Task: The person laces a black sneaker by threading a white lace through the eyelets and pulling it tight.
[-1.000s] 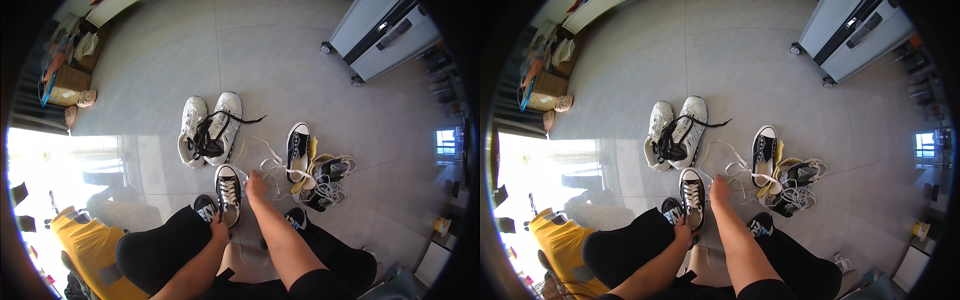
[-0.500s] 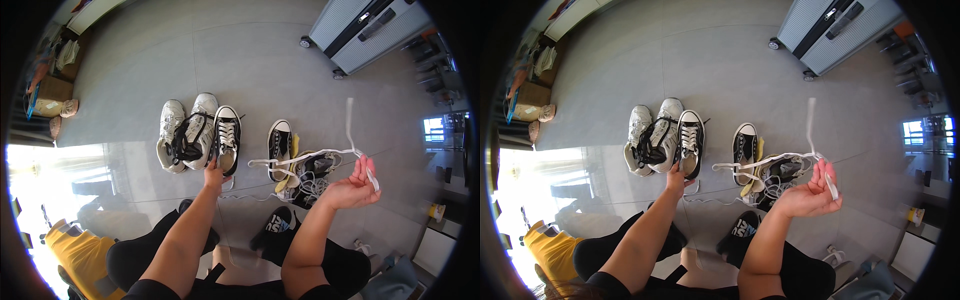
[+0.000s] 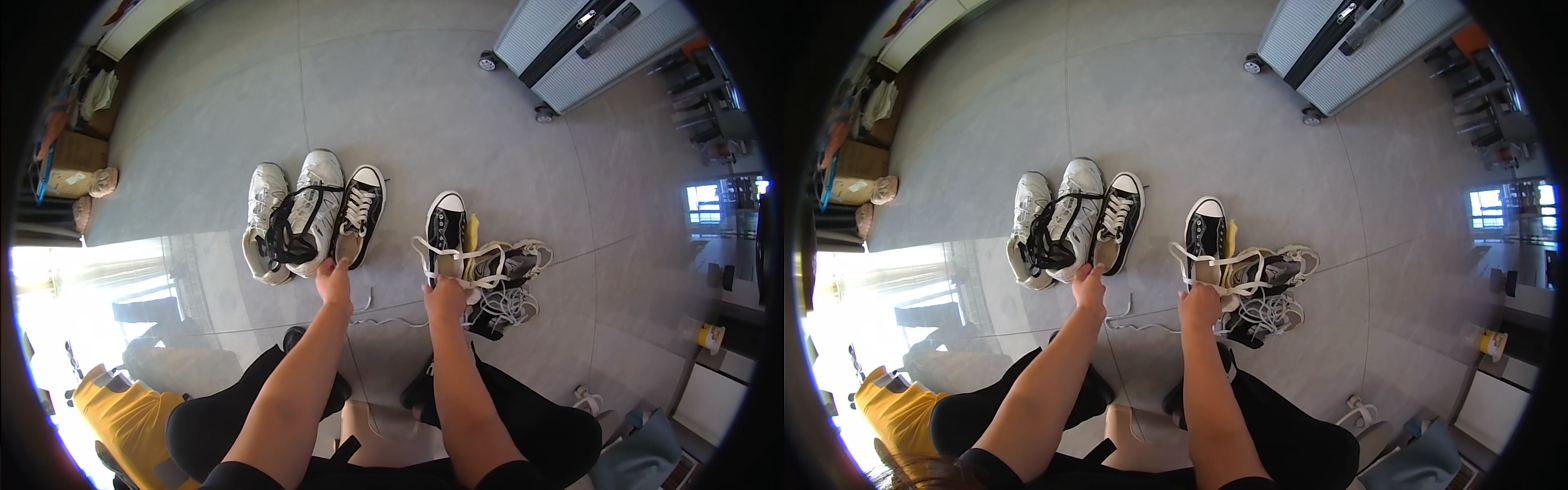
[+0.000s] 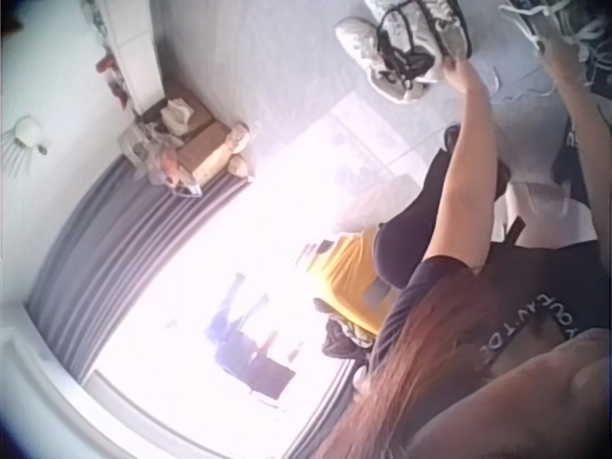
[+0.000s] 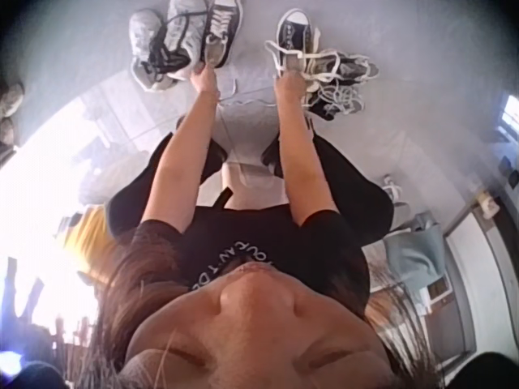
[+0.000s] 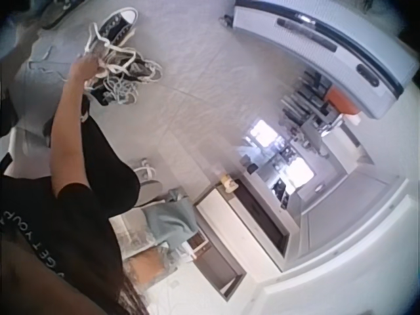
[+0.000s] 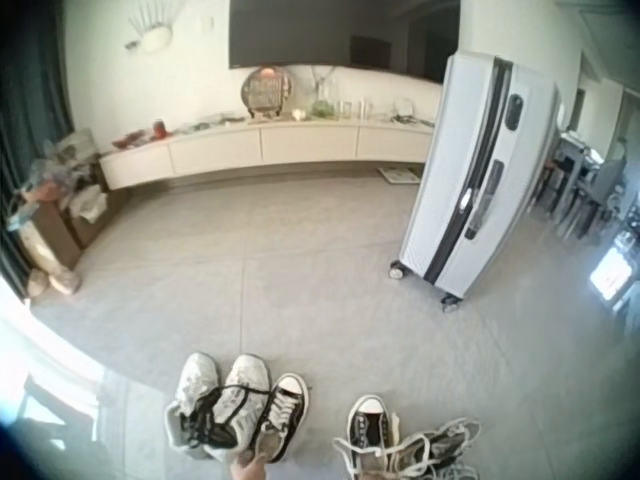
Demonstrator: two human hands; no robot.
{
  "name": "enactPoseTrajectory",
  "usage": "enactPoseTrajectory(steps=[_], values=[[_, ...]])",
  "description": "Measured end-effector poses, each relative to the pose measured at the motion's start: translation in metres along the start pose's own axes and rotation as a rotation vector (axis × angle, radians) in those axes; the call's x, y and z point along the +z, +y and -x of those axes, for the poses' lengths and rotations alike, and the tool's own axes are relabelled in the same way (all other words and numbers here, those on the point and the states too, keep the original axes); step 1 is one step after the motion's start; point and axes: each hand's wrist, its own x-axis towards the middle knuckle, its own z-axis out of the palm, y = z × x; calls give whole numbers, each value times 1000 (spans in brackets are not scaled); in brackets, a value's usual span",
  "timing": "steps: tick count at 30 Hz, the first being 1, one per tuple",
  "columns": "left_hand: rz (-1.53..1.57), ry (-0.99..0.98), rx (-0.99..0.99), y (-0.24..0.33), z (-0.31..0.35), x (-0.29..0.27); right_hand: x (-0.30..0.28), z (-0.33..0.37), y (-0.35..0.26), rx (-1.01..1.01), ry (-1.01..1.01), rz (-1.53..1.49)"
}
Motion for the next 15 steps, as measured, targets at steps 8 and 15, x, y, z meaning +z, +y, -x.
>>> enactPoseTrajectory(steps=[8,15], values=[[57,-162,-194,-17,62,-33,-90,10,-27,-85,201,-86],[330,-654,-279,102,192,-44,-269,148,-65,-415,338,-204]])
